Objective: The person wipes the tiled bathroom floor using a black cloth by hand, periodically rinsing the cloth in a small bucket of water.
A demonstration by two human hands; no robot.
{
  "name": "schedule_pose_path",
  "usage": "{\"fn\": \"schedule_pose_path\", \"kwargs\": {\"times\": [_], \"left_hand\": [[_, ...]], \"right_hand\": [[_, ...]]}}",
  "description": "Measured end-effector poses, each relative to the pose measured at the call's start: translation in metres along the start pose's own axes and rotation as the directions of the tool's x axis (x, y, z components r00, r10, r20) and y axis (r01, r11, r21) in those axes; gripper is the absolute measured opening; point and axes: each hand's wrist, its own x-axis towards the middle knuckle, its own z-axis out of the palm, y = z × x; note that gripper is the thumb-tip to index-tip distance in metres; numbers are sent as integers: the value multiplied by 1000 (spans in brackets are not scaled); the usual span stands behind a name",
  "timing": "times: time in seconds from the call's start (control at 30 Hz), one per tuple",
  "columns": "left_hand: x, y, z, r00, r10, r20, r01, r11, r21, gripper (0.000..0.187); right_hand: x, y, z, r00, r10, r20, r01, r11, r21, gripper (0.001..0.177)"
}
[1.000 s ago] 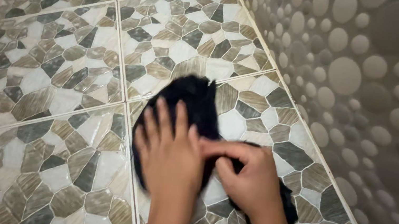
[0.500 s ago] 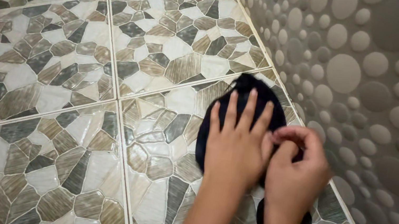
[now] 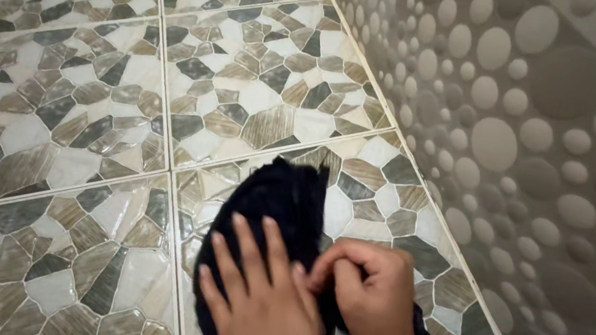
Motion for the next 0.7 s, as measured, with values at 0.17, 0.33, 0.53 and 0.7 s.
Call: {"fn": "schedule_pose_path", "kwargs": {"times": [0.17,0.33,0.53,0.7], "left_hand": [[5,25,4,974,223,25,-218,965,-143,64],[49,38,43,904,415,102,-380,891,-250,58],[95,17,71,932,320,171,-296,943,-155,54],[76,-38,43,988,105,116,-117,988,101,57]], "right_hand": [[-3,6,-8,924,89,-371,-74,996,54,26],[3,-4,-10,861,-21,-508,-12,998,-63,19],[10,-19,-3,925,-364,-106,331,912,-243,28],[5,-24,10,936,-305,175,316,948,-37,43]]}}
